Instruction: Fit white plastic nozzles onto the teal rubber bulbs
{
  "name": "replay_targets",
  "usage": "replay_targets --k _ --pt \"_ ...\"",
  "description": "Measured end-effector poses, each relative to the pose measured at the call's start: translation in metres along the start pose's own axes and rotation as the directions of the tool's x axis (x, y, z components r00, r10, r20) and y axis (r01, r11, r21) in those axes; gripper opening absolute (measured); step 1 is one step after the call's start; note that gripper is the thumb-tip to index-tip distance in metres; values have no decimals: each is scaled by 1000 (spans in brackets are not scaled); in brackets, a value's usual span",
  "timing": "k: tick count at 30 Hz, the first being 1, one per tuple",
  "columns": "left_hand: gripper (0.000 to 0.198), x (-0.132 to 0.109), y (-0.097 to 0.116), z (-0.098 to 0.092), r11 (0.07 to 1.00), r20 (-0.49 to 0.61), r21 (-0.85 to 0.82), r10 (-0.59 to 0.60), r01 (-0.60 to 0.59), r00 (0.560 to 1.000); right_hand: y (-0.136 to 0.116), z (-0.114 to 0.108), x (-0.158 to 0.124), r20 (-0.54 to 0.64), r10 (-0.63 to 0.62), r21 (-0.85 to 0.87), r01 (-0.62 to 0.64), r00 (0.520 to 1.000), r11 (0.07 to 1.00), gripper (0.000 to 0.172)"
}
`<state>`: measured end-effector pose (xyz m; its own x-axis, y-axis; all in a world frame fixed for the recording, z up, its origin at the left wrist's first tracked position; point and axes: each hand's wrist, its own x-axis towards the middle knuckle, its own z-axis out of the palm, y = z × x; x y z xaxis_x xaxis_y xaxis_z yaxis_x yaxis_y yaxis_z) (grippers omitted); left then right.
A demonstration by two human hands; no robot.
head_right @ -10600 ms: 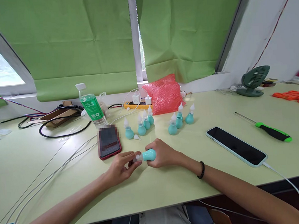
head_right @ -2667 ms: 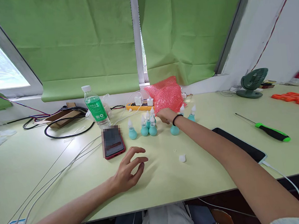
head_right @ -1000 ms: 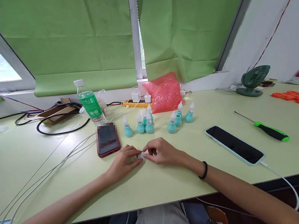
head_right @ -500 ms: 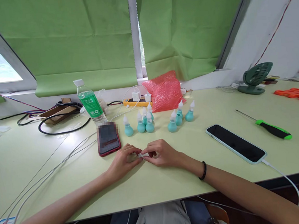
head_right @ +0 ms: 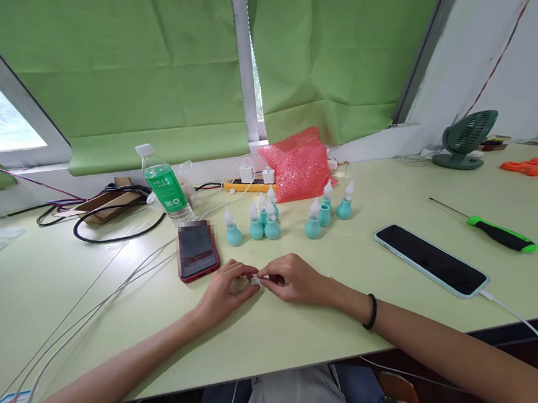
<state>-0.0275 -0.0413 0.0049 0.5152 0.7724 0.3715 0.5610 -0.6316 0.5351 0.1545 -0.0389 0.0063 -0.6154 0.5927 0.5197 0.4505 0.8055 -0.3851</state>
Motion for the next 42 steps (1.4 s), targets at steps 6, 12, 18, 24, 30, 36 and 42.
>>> replay_targets --k 6,12,18,24,30,36,42 --pt "16 -1 0 0 1000 2 4 -15 15 1000 0 2 0 -13 72 105 -71 997 992 19" --pt "20 -1 0 0 1000 10 1 -6 6 1000 3 7 -1 89 328 310 -339 940 888 22" --pt "16 -1 0 -1 1000 6 -7 25 -25 1000 3 9 -2 81 355 338 -360 932 869 20" --pt "14 -1 0 -1 997 -159 -53 39 -48 987 0 3 2 -178 200 170 -170 963 971 31" --pt "16 -2 6 -4 985 -233 -138 72 -107 970 1 3 3 -163 134 203 -99 978 974 21" --pt "30 -1 11 -7 984 -60 -178 -25 14 998 -1 5 1 -253 28 143 8 967 990 23" --pt "27 0 9 -6 987 2 -154 -42 42 999 -1 5 0 -281 -27 89 54 959 995 23"
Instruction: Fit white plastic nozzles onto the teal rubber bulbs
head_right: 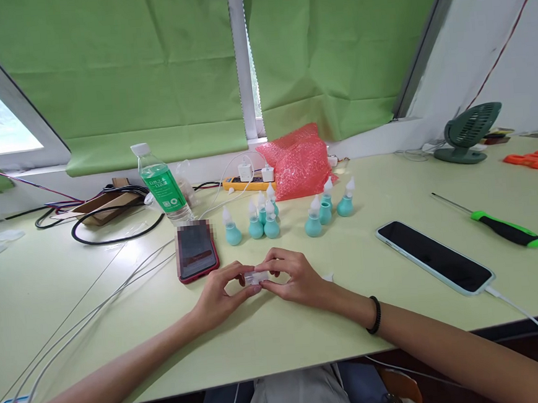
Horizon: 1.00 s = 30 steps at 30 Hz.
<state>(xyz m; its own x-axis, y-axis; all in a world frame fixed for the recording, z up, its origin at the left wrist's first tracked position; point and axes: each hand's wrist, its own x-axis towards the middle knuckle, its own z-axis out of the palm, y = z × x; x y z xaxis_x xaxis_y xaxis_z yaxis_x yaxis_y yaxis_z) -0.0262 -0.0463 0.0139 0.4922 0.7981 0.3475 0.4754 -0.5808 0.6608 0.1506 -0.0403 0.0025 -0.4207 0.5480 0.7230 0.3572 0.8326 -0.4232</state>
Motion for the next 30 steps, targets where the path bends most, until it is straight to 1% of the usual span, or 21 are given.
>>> replay_targets --k 5,10,13,16,18,23,30 --pt "26 -2 3 -2 998 -5 -7 56 -56 998 0 1 -2 -19 -37 -9 37 999 999 25" --pt "24 -2 3 -5 989 13 -36 145 -145 989 -4 1 -3 -44 -68 -11 68 997 998 25" --pt "25 -1 -1 -4 982 -15 -81 172 -173 985 -6 1 -2 -43 -55 5 55 998 998 25" --pt "32 1 -6 -2 983 -57 -89 157 -162 986 -6 2 0 -57 -26 33 27 998 999 24" --pt "37 1 -8 -1 987 -62 -78 132 -137 989 -6 2 1 -63 -12 47 15 998 999 24" --pt "28 0 -5 0 993 -69 -51 104 -108 992 -5 1 2 -56 3 56 0 998 998 25" --pt "27 0 -3 -2 992 -59 -37 121 -123 991 -6 1 1 -41 8 38 -6 999 999 23"
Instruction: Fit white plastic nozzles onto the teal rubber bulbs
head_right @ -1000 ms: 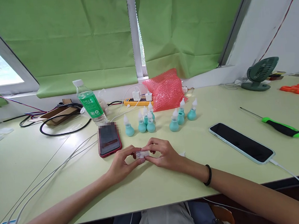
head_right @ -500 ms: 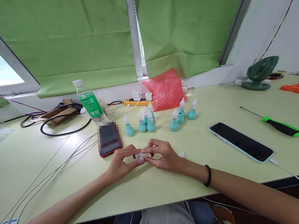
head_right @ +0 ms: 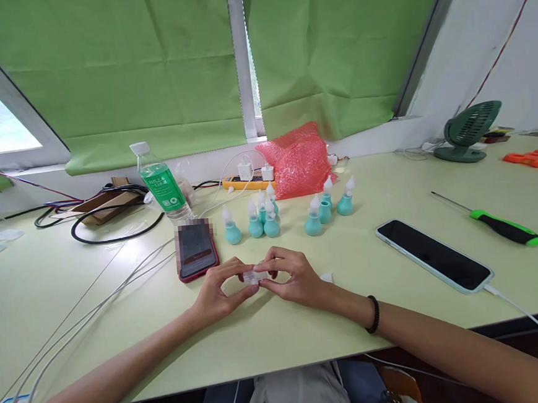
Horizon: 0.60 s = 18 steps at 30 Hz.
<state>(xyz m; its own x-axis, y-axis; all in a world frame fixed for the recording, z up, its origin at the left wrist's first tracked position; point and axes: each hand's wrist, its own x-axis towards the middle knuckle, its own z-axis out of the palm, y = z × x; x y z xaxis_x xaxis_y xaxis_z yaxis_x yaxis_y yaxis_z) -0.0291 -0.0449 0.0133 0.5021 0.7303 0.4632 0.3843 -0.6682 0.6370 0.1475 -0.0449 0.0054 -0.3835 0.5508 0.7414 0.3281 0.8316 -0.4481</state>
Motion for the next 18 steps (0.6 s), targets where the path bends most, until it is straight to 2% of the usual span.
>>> replay_targets --k 6,10,12,15,17,18 --pt "24 0 2 -2 998 27 -50 48 -46 998 0 0 0 7 -9 -6 9 1000 1000 24" --pt "27 -1 3 0 1000 9 -28 -7 8 1000 4 0 0 39 -41 -23 42 998 999 24" --pt "31 -2 3 1 999 -24 -23 -42 42 999 4 -3 2 91 -69 -41 73 993 997 24" --pt "29 -3 2 2 996 -72 -36 -80 77 994 0 -17 11 197 -141 -149 172 970 974 27" --pt "25 -2 -1 2 993 -95 -54 -113 108 989 -1 -35 18 164 -163 -272 203 973 941 32" --pt "26 -2 -2 2 990 -102 -65 -132 125 986 1 -47 22 91 -154 -341 176 984 923 32"
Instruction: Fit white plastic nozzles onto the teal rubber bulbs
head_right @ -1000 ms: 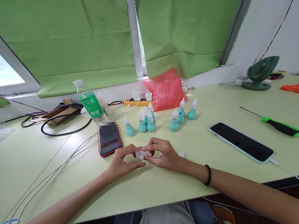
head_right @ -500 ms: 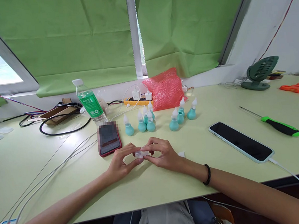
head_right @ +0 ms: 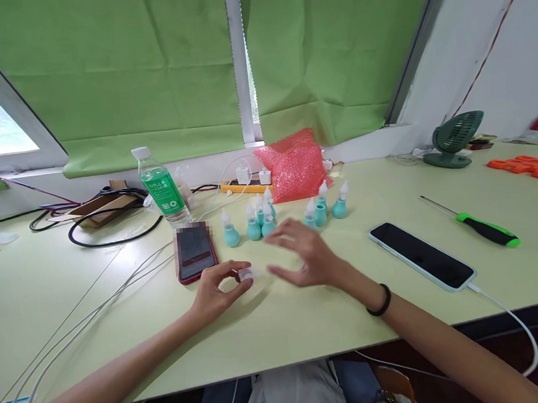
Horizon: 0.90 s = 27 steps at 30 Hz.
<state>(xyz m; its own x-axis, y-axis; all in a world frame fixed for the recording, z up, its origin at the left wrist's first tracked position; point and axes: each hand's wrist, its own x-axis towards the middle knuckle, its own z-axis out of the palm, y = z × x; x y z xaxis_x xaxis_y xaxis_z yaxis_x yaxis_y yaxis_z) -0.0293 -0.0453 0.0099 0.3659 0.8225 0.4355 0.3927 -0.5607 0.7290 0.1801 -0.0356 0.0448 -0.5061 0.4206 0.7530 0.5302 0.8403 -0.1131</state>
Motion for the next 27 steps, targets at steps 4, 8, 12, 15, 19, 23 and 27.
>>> replay_targets --k 4,8,12,15,19,23,27 --pt "31 3 -3 0 1000 21 -23 -10 11 1000 43 -39 -2 -322 282 -244 -367 904 898 16" --pt "29 3 -1 0 999 55 -47 24 -21 998 86 -50 -15 -83 602 -410 -578 794 706 27" --pt "28 2 -2 1 997 56 -72 29 -25 998 105 -34 -25 177 782 -380 -691 598 615 43" --pt "27 2 -3 2 996 42 -93 -12 16 999 111 -25 -30 203 810 -292 -755 550 587 41" --pt "25 2 -2 2 988 6 -129 -80 80 997 115 -33 -34 35 751 -372 -689 659 622 29" --pt "28 1 0 1 981 -1 -165 -101 100 995 95 -56 -28 -375 463 -494 -595 803 633 23" --pt "26 0 1 2 968 27 -220 -114 117 993 50 -59 -7 -609 -56 -539 -361 791 761 25"
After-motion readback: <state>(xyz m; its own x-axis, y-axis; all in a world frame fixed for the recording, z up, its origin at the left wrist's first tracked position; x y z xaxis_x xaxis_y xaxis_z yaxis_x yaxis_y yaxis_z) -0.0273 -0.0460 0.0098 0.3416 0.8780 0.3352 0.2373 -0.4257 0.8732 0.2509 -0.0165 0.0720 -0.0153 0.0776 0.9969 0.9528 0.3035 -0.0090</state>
